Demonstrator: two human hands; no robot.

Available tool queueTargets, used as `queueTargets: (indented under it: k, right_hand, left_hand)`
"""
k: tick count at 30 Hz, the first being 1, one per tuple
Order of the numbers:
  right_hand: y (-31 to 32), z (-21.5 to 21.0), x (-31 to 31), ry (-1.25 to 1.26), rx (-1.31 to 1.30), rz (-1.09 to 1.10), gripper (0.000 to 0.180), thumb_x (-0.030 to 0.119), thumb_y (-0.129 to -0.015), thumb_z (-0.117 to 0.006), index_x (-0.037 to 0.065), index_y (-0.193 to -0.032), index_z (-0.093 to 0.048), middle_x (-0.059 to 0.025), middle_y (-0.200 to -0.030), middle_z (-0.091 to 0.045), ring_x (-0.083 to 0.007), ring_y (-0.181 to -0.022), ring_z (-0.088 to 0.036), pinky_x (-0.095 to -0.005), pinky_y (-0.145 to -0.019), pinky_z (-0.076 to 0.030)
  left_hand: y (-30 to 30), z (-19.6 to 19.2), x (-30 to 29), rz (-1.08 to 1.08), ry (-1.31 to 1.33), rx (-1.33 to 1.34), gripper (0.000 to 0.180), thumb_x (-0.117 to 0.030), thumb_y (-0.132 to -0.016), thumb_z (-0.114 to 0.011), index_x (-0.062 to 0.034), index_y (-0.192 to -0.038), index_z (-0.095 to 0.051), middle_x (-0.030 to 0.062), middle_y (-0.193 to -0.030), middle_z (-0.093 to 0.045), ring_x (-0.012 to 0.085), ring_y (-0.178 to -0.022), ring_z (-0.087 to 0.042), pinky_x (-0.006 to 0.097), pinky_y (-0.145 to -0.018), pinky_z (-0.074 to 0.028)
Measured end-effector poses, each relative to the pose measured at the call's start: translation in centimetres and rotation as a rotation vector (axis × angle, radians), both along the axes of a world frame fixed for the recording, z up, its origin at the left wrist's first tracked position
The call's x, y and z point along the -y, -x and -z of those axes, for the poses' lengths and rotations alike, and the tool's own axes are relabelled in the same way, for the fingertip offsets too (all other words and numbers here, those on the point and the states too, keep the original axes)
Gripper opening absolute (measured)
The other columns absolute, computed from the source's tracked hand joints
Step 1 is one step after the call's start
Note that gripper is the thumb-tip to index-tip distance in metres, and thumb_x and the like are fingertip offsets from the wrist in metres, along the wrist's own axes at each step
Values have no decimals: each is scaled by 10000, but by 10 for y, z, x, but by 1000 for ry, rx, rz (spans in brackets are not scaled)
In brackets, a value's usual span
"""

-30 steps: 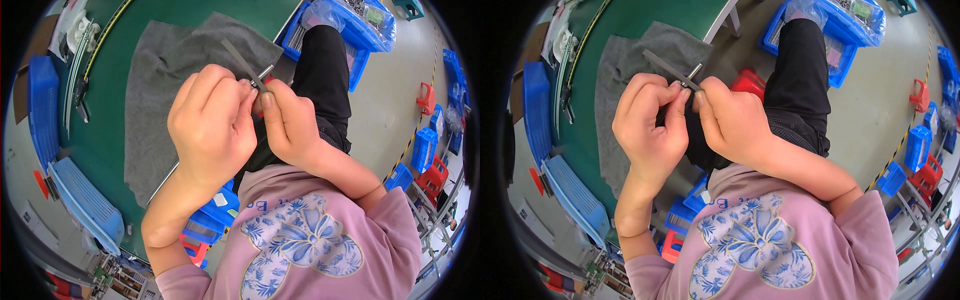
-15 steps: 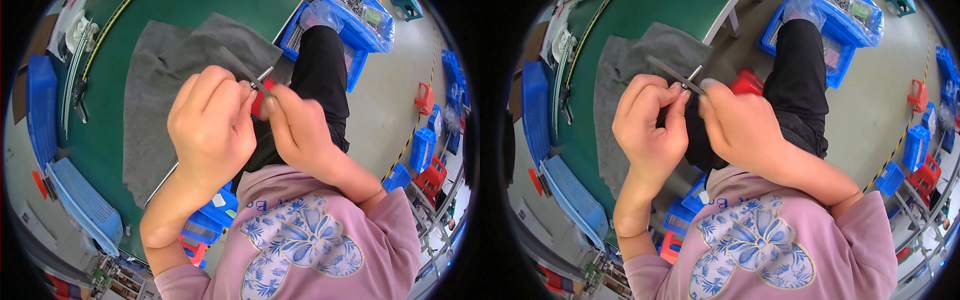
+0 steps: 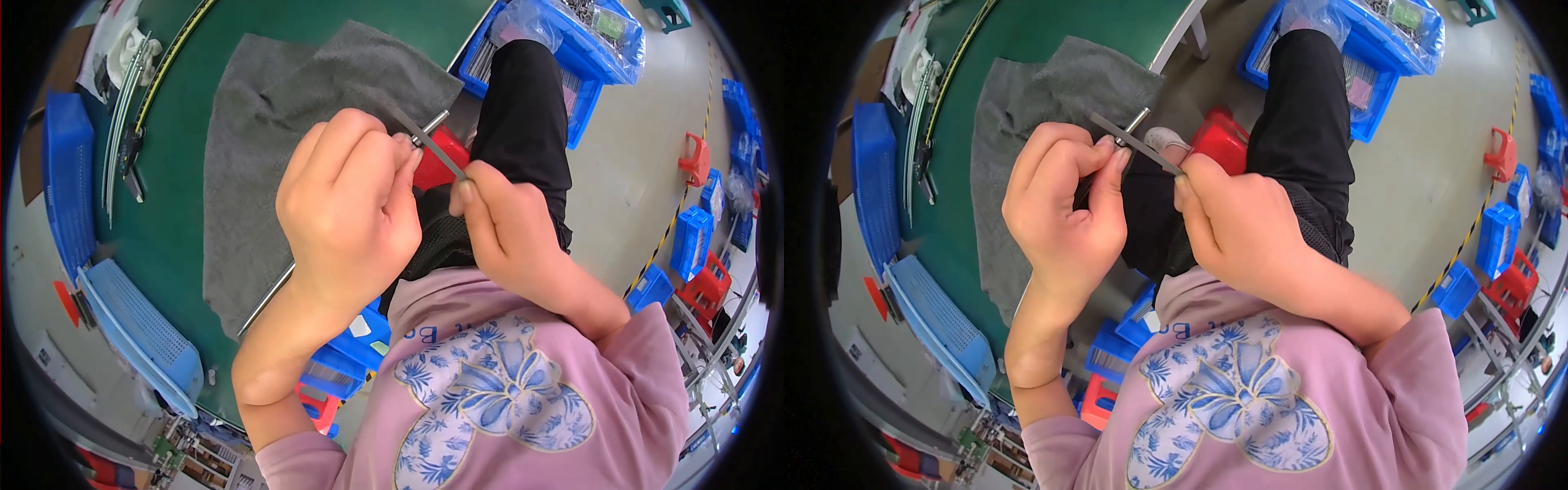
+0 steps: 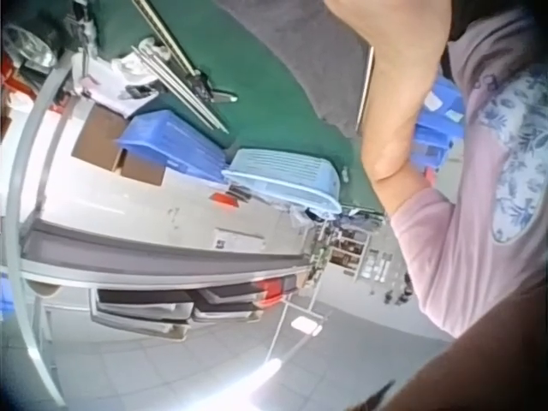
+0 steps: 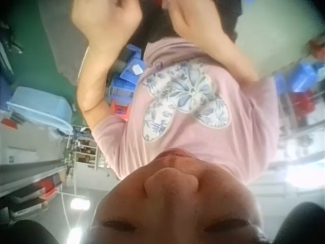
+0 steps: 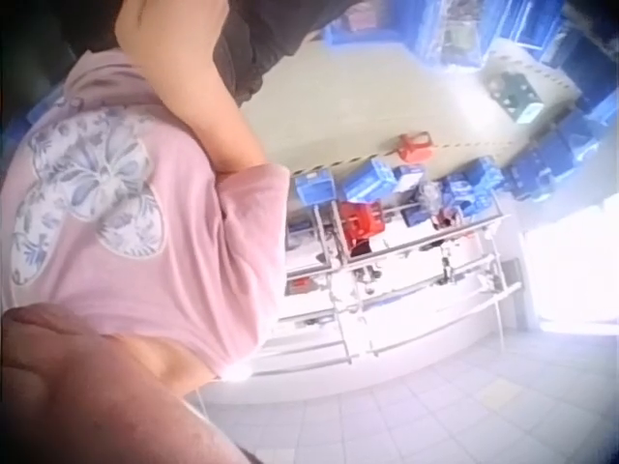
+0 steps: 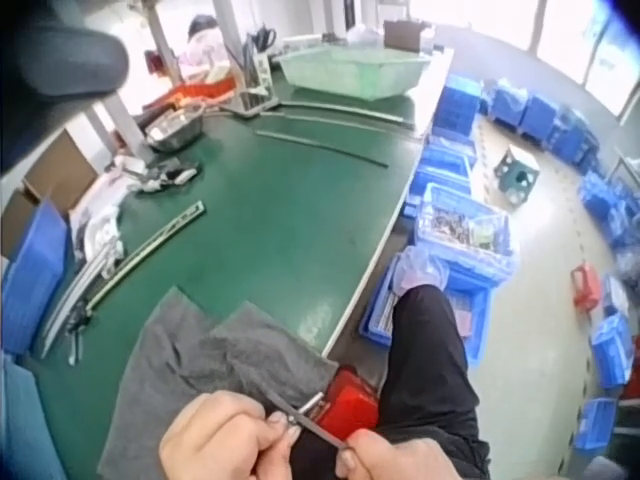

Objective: Using a manual file to smooth the edges of small metal hardware components attached to rods at a workbench.

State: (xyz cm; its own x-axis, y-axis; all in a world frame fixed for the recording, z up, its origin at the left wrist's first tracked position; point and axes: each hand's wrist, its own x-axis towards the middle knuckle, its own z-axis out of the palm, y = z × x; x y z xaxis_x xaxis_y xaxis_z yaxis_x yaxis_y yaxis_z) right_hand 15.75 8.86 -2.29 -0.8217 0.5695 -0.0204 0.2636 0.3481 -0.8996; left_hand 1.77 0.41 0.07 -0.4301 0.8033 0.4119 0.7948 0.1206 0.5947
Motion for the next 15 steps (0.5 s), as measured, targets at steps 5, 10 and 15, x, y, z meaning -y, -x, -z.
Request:
queueTargets:
  k: [5,10,15]
  right_hand:
    - [18,-4,-4,-88,7,-12,122,149,-896,-558,36,-875,-516,-189,-573,-557,-400,-537,-580,-482,-484,-452]
    - [-11,0,1,3,44,-18,166,150,-891,-562,24,-997,-543,-173,-583,-575,-400,-521,-573,-481,-475,-450]
    - [6,-24,-12,-75,169,-128,93,30,-929,-478,2,-868,-543,-169,-701,-610,-369,-640,-620,-385,-570,-477]
  left_hand:
    - [0,0,1,-6,-14,7,191,61,-630,-712,-22,-713,-561,78,-734,-536,262,-622,-528,345,-536,-423]
    - [2,-2,-1,10,-11,-20,193,64,-625,-716,-19,-719,-570,80,-733,-538,263,-623,-527,346,-533,-421]
    - [1,-5,1,20,0,-39,201,126,-693,-708,24,-717,-538,95,-727,-555,185,-606,-538,244,-555,-447]
